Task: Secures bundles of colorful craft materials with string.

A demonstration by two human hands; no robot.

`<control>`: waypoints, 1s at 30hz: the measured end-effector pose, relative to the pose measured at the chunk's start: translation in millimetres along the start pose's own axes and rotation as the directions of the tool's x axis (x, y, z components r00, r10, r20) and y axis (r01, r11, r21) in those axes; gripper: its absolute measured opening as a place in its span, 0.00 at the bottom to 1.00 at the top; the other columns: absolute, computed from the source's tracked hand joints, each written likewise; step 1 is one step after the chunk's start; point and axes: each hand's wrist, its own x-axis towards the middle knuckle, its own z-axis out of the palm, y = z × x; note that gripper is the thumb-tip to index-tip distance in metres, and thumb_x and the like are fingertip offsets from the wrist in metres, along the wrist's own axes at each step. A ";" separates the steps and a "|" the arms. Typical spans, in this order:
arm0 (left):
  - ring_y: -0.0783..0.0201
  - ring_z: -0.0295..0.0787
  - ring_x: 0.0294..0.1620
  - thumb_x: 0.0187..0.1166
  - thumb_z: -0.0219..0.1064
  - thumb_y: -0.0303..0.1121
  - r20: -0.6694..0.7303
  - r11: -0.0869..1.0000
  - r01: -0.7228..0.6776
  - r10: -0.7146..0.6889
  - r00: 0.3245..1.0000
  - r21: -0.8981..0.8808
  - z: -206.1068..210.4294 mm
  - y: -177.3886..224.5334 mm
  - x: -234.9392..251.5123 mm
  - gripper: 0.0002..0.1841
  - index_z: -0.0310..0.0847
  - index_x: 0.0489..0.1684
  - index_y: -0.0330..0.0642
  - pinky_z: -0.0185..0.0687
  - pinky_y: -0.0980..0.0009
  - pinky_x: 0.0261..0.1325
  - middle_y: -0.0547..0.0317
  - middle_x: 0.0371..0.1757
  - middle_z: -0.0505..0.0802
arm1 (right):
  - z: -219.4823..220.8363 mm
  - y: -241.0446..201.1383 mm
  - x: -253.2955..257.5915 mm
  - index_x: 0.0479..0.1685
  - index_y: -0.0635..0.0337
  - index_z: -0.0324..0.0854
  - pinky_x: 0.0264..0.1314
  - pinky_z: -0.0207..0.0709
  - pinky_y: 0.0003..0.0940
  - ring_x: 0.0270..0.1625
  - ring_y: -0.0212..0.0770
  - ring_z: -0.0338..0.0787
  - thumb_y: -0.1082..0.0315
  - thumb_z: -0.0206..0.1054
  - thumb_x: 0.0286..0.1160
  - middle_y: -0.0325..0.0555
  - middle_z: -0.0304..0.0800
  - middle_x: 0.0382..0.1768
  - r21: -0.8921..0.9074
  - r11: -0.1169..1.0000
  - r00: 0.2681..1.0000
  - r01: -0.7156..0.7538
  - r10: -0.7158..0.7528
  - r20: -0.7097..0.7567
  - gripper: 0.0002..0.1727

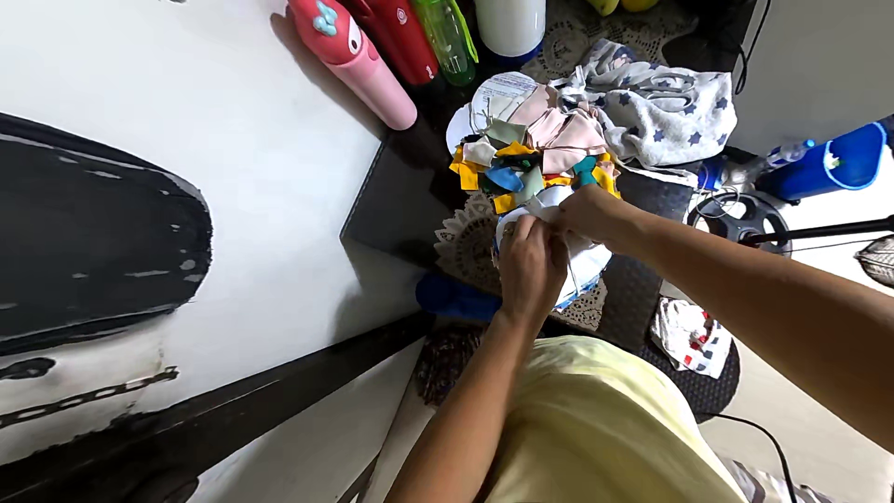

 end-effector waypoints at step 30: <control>0.69 0.81 0.43 0.88 0.58 0.30 0.576 0.593 0.649 -0.346 0.740 -0.478 -58.4 -6.4 24.4 0.12 0.81 0.33 0.39 0.78 0.67 0.57 0.61 0.36 0.85 | 0.1 10.8 5.3 0.39 0.70 0.88 0.52 0.76 0.67 0.51 0.63 0.88 0.68 0.65 0.81 0.64 0.89 0.41 -0.155 0.949 0.962 0.273 -0.266 0.065 0.12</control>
